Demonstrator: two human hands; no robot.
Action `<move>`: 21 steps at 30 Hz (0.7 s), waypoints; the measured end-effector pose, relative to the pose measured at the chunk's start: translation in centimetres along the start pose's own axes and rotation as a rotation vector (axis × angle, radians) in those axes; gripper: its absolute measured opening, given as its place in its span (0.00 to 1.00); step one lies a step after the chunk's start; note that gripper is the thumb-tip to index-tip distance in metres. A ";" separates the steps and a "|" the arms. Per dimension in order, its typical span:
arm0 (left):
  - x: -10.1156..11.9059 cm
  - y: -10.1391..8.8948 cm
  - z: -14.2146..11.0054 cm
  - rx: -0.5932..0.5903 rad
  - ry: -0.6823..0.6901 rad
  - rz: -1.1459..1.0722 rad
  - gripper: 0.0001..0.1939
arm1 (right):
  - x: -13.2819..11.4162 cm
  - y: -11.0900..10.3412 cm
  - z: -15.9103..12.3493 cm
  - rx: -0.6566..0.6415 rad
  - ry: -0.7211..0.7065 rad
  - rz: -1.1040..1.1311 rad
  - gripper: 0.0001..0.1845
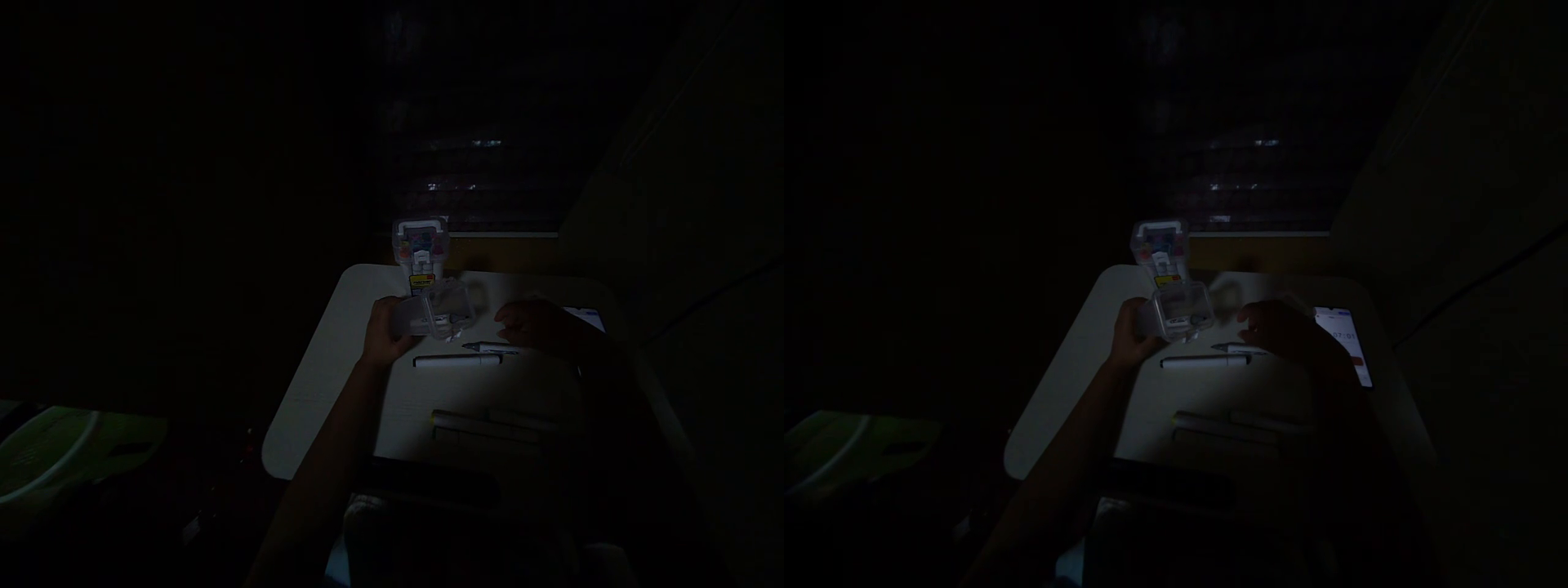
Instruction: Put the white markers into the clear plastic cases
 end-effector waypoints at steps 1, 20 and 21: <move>0.0 0.0 0.0 -0.005 0.002 0.002 0.32 | 0.6 0.3 0.4 -0.012 0.025 -0.029 0.16; 0.2 0.0 0.3 0.047 0.116 0.071 0.32 | 0.8 4.8 3.3 -0.132 -0.013 -0.145 0.13; 0.2 0.0 0.2 0.051 0.118 0.075 0.33 | 0.9 4.3 3.2 -0.108 -0.012 -0.156 0.14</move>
Point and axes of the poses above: each hand's wrist, its own z-axis towards the middle knuckle, its own y-axis out of the palm, x = y × z, the point moved 4 cm from there along z, towards the middle knuckle, and after that the axes turned 5 degrees about z, right-handed, at the moved point
